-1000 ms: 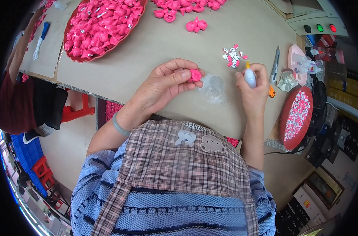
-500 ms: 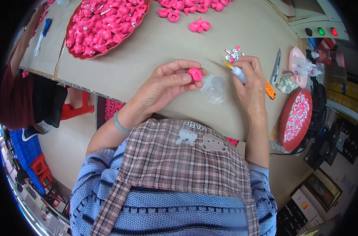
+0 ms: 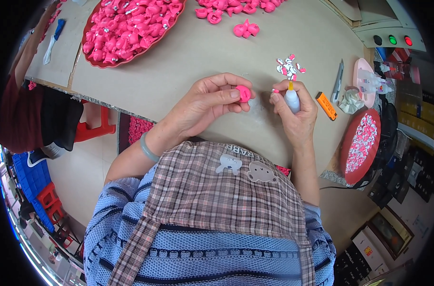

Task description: The person assembles small pink toy components by applying glue from a bottle to the parts and joining them together by hand.

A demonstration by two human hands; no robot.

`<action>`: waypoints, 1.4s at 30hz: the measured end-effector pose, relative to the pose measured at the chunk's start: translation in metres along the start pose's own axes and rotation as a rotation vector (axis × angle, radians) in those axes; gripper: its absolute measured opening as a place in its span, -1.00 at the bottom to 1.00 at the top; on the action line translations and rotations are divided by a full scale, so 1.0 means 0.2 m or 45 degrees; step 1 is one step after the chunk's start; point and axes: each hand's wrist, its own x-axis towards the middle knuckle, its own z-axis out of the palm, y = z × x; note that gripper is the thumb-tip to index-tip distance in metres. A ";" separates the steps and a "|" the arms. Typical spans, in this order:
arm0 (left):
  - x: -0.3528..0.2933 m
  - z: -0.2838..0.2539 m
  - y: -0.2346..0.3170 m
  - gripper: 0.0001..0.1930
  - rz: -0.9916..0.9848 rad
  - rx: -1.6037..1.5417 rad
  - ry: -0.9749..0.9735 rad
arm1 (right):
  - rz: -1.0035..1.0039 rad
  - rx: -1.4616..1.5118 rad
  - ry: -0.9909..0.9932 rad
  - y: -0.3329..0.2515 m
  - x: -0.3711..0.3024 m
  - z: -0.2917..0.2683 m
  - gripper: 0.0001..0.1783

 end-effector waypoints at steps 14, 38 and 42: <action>-0.01 0.02 0.00 -0.72 -0.017 0.112 0.001 | 0.116 0.512 0.007 0.05 -0.02 0.02 -0.81; -0.02 0.05 -0.03 -0.81 0.010 0.375 0.121 | -0.658 -0.444 -0.061 -0.05 -0.06 0.08 -0.64; -0.01 0.05 -0.03 -0.81 0.037 0.446 0.139 | -0.678 -0.497 -0.093 -0.04 -0.06 0.07 -0.62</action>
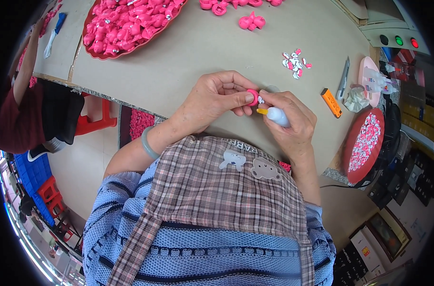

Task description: The person assembles small pink toy components by applying glue from a bottle to the parts and joining them together by hand.

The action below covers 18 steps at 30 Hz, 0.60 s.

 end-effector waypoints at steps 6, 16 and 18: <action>0.00 0.01 0.01 -0.81 -0.003 0.045 -0.029 | -0.110 -0.073 -0.010 0.01 0.00 0.00 -0.64; 0.00 0.00 0.03 -0.82 -0.016 0.106 -0.070 | -0.019 0.160 0.047 0.07 -0.06 0.06 -0.66; 0.01 0.00 0.02 -0.82 -0.020 0.123 -0.066 | -0.015 0.161 0.055 0.08 -0.07 0.07 -0.65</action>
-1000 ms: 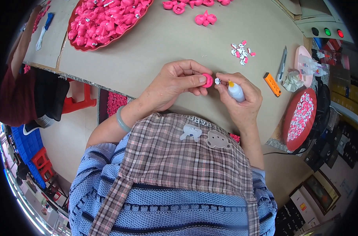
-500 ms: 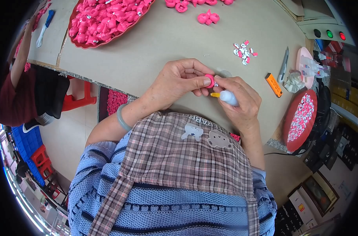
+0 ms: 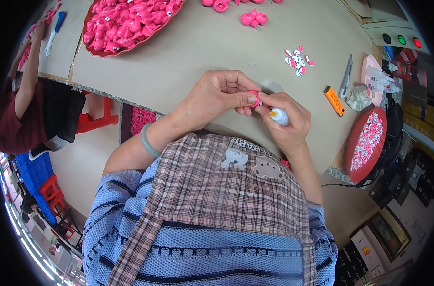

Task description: The person assembles small pink toy components by applying glue from a bottle to the parts and joining them together by hand.

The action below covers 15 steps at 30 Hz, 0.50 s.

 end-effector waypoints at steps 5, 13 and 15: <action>0.00 -0.01 -0.01 -0.81 0.052 0.053 0.054 | 0.036 0.001 0.039 0.00 0.01 0.03 -0.62; -0.01 0.00 -0.01 -0.78 0.061 0.142 0.090 | 0.071 -0.060 0.120 0.00 0.00 0.02 -0.67; -0.01 0.00 -0.02 -0.78 0.078 0.144 0.086 | -0.012 -0.121 0.128 0.00 0.00 0.03 -0.64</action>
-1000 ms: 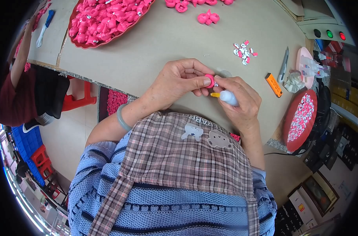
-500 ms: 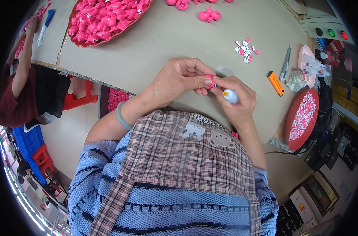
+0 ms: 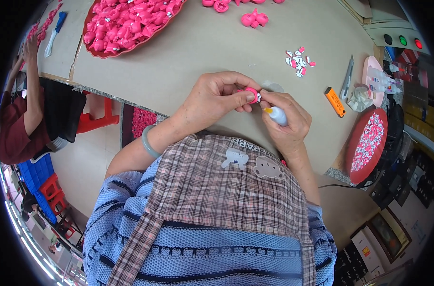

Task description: The person assembles small pink toy components by applying glue from a bottle to the parts and joining them together by hand.

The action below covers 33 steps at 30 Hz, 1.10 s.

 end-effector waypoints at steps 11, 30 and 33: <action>0.00 0.03 -0.02 -0.80 0.058 0.072 0.089 | -0.264 -0.325 0.045 0.02 -0.03 0.03 -0.70; 0.01 0.06 -0.04 -0.85 0.061 0.046 0.196 | -0.211 -0.302 0.025 0.03 -0.03 0.05 -0.73; 0.01 0.06 -0.04 -0.85 0.063 0.040 0.204 | -0.208 -0.312 0.014 0.03 -0.03 0.05 -0.74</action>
